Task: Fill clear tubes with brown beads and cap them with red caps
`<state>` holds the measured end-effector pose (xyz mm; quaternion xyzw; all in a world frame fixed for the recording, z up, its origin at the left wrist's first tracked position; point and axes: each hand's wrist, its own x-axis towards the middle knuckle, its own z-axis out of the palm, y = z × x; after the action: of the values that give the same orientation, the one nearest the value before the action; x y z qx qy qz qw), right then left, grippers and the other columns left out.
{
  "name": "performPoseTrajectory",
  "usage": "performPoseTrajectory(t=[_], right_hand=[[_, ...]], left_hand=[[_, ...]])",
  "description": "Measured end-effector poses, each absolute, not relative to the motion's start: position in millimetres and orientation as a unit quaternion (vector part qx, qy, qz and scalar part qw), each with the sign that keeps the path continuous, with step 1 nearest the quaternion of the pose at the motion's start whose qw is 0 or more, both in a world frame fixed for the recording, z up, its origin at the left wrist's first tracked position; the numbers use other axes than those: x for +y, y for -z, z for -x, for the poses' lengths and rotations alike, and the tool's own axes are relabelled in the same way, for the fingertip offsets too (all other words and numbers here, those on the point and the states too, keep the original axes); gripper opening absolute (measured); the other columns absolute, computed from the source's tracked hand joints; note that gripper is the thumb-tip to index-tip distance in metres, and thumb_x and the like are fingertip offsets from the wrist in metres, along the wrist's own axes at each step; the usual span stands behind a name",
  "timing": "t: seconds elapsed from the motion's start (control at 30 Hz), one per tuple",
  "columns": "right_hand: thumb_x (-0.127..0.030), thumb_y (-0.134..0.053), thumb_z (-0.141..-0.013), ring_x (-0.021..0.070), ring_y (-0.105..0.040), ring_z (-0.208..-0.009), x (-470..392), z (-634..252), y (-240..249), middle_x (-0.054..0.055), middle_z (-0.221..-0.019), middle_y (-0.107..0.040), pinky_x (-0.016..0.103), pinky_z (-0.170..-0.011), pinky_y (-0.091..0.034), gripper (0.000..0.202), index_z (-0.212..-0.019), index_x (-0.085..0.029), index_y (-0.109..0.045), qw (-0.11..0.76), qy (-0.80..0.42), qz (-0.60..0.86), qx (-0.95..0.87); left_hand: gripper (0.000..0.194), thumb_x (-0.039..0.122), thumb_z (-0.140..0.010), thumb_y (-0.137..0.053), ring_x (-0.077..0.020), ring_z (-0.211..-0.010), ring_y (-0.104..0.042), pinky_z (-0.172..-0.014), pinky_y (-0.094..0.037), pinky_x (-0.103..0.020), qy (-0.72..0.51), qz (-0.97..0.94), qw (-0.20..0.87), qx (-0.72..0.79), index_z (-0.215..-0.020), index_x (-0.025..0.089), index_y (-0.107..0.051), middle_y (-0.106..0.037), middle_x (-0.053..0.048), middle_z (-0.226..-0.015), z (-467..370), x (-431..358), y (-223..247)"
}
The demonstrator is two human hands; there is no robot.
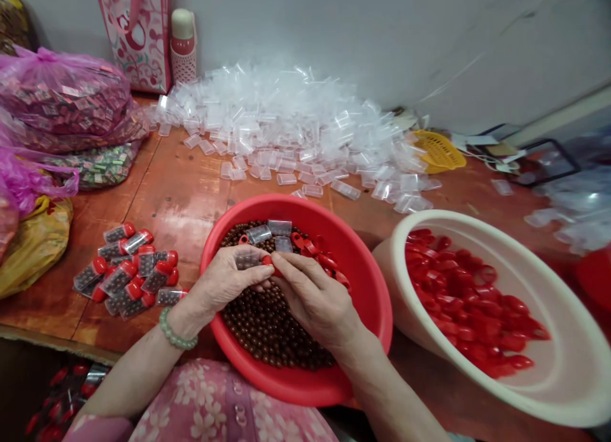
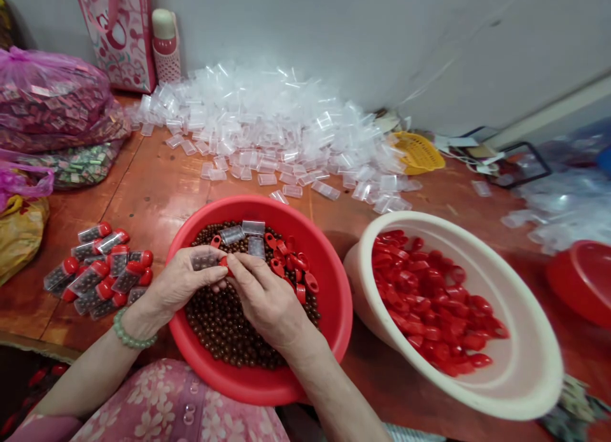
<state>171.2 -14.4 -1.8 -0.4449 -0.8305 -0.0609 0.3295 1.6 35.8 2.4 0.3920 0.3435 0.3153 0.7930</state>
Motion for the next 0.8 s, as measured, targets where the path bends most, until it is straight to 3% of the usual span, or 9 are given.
performPoseTrajectory(t=[0.1, 0.17, 0.33, 0.47, 0.57, 0.8], right_hand=[[-0.003, -0.054, -0.087, 0.0223, -0.072, -0.091, -15, -177, 2, 0.016, -0.105, -0.072, 0.031, -0.075, -0.061, 0.048, -0.134, -0.015, -0.052, 0.288, 0.107, 0.425, -0.851], [-0.008, -0.054, -0.089, 0.0205, -0.072, -0.088, -12, -179, -3, 0.012, -0.102, -0.074, 0.03, -0.074, -0.061, 0.039, -0.126, -0.019, -0.058, 0.306, 0.071, 0.449, -0.837], [-0.027, -0.061, -0.09, 0.0179, -0.072, -0.083, 3, -175, -18, 0.005, -0.093, -0.074, 0.031, -0.076, -0.059, 0.014, -0.103, -0.023, -0.065, 0.456, -0.249, 0.552, -0.652], [-0.036, -0.065, -0.086, 0.0176, -0.07, -0.083, 12, -159, -22, 0.004, -0.091, -0.073, 0.033, -0.078, -0.058, 0.016, -0.095, -0.022, -0.066, 0.477, -0.389, 0.503, -0.607], [-0.036, -0.065, -0.086, 0.0167, -0.069, -0.08, 13, -150, -18, 0.003, -0.088, -0.072, 0.032, -0.076, -0.056, 0.017, -0.094, -0.021, -0.067, 0.466, -0.406, 0.485, -0.619], [-0.023, -0.064, -0.087, 0.0154, -0.066, -0.081, 10, -153, -11, 0.001, -0.087, -0.07, 0.03, -0.075, -0.053, 0.01, -0.096, -0.023, -0.067, 0.445, -0.308, 0.493, -0.681]], left_hand=[[0.035, 0.034, -0.066, -0.079, -0.0086, -0.065, -0.055, -0.063, -0.042, -0.023, -0.297, -0.405, 0.795, 0.342, -0.088, 0.01, -0.065, -0.062, 0.0, -0.076, -1, 36, -1], [0.036, 0.031, -0.066, -0.079, -0.0087, -0.067, -0.055, -0.066, -0.042, -0.024, -0.292, -0.402, 0.803, 0.33, -0.092, 0.011, -0.065, -0.062, 0.0, -0.078, -1, 36, -1], [0.04, 0.022, -0.064, -0.08, -0.0083, -0.067, -0.055, -0.069, -0.042, -0.025, -0.279, -0.396, 0.812, 0.326, -0.099, 0.014, -0.062, -0.062, 0.002, -0.076, 0, 35, -5], [0.022, 0.022, -0.063, -0.078, -0.0082, -0.064, -0.051, -0.069, -0.04, -0.025, -0.259, -0.424, 0.804, 0.325, -0.074, 0.012, -0.062, -0.058, 0.004, -0.067, -2, 34, -5], [0.021, 0.022, -0.061, -0.078, -0.0075, -0.06, -0.046, -0.064, -0.037, -0.024, -0.256, -0.441, 0.791, 0.34, -0.067, 0.012, -0.061, -0.054, 0.005, -0.061, -4, 34, -2], [0.027, 0.031, -0.06, -0.076, -0.0088, -0.059, -0.046, -0.061, -0.035, -0.025, -0.253, -0.456, 0.778, 0.351, -0.068, 0.013, -0.059, -0.053, 0.004, -0.059, -4, 35, 5]])
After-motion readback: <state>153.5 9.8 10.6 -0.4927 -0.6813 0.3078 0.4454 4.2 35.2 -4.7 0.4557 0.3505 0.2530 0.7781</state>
